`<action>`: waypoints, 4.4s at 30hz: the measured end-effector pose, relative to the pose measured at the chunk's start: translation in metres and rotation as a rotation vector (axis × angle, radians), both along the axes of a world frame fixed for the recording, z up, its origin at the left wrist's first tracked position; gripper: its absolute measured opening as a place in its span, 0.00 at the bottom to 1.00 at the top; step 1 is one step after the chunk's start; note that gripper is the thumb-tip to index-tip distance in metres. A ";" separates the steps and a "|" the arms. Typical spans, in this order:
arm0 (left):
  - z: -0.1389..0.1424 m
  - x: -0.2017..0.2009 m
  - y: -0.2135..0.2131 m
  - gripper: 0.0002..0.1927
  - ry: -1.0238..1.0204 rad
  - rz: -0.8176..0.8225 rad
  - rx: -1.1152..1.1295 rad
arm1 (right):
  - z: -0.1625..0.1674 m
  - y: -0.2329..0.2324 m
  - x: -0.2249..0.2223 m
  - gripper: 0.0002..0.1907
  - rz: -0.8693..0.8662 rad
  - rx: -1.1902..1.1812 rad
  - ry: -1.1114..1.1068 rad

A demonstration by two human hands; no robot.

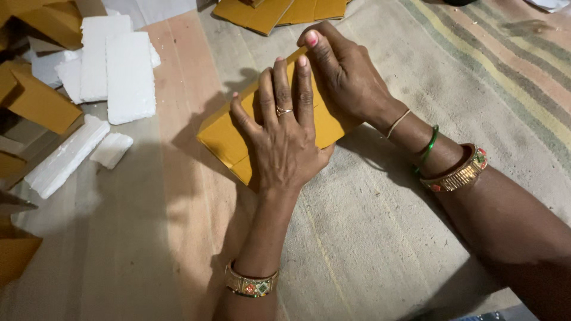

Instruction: The person folds a yellow cardboard box on a mat, pressing the flaps and creases closed with both hands. They later reopen the folded box, adjust its flaps, and press the sides and top closed again.

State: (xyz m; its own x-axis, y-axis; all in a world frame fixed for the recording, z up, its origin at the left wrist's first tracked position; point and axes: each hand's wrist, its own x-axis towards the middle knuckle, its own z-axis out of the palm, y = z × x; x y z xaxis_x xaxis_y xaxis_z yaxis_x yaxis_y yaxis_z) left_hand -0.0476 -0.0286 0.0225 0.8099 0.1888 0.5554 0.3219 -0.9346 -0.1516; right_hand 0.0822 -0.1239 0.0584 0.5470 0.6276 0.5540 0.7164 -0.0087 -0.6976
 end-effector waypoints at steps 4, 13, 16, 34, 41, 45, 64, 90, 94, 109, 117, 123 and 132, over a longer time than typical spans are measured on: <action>-0.001 0.001 0.000 0.73 -0.013 -0.008 0.013 | -0.002 0.003 0.006 0.28 -0.016 -0.062 0.059; 0.001 0.004 0.011 0.69 -0.012 -0.085 -0.020 | -0.019 0.005 0.025 0.28 0.023 0.012 0.001; 0.002 -0.001 0.020 0.68 -0.038 -0.096 -0.080 | -0.021 0.000 0.031 0.28 -0.016 -0.021 0.041; -0.012 -0.026 0.061 0.70 -0.220 -0.366 -0.201 | -0.009 -0.038 0.072 0.34 -0.132 -0.167 0.343; -0.026 -0.016 0.051 0.30 -0.220 -0.337 0.272 | -0.011 -0.052 0.076 0.36 -0.233 -0.568 0.606; -0.023 -0.021 0.055 0.21 -0.374 -0.559 -0.116 | -0.030 -0.060 0.105 0.30 0.080 -0.380 0.502; -0.010 -0.018 0.044 0.22 -0.397 -0.492 -1.106 | -0.007 -0.022 0.042 0.16 -0.191 0.063 -0.411; -0.023 -0.022 0.074 0.18 -0.543 -0.519 -1.536 | -0.002 -0.069 0.088 0.67 0.581 -0.190 0.082; -0.032 -0.018 0.072 0.25 -0.446 -0.337 -1.607 | -0.021 -0.050 0.079 0.64 0.412 -0.144 0.124; -0.037 -0.020 0.073 0.28 -0.301 -0.539 -1.575 | -0.017 -0.042 0.066 0.40 0.131 -0.166 0.383; -0.026 -0.014 0.061 0.29 -0.362 -0.526 -1.606 | -0.002 -0.022 0.036 0.41 -0.259 -0.402 -0.246; -0.034 -0.011 0.069 0.33 -0.303 -0.524 -1.685 | -0.004 0.013 -0.026 0.31 0.046 -0.458 -0.624; -0.030 -0.010 0.062 0.33 -0.305 -0.503 -1.608 | -0.021 0.012 0.033 0.28 -0.252 -0.404 -0.516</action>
